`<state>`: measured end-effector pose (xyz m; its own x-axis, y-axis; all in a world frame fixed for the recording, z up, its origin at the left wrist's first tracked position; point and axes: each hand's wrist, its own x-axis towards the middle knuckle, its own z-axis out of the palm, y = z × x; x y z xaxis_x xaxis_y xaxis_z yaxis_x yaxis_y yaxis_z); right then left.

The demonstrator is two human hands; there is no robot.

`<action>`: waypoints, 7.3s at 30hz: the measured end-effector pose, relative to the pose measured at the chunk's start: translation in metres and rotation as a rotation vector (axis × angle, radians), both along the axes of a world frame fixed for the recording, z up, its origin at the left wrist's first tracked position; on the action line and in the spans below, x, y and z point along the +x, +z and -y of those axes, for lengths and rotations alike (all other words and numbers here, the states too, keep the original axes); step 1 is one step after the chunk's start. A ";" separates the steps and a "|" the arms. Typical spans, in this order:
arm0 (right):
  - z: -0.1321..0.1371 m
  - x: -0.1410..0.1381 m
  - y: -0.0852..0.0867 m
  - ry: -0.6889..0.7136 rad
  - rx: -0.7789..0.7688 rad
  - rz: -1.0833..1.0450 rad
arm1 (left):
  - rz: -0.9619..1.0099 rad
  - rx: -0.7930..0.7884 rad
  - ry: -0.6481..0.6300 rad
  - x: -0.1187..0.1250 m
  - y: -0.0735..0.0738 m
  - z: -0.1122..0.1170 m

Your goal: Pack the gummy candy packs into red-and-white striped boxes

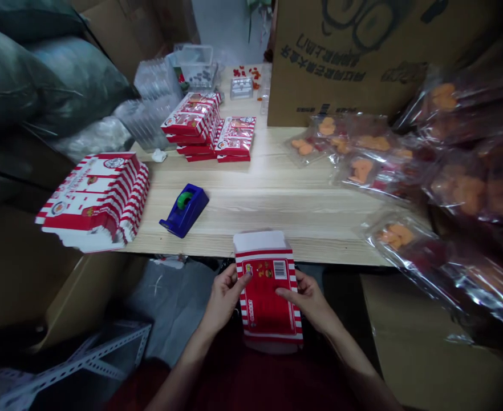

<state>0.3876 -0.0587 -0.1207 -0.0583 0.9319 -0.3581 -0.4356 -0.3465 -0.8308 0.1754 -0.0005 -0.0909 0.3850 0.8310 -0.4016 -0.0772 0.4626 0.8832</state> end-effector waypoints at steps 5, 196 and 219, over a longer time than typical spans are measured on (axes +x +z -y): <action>-0.001 0.020 0.012 0.104 0.101 -0.105 | -0.011 0.066 -0.074 -0.009 0.007 -0.002; -0.006 -0.020 0.051 -0.236 0.395 0.743 | -0.462 0.425 0.600 -0.131 0.001 -0.118; -0.011 -0.053 0.057 0.155 0.796 0.771 | -0.027 0.036 0.536 0.005 0.060 0.038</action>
<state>0.3341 -0.0474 -0.0637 -0.2131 0.9134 0.3467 0.2937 0.3984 -0.8689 0.1802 -0.0390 -0.0309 -0.1074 0.9217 -0.3728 -0.2711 0.3336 0.9029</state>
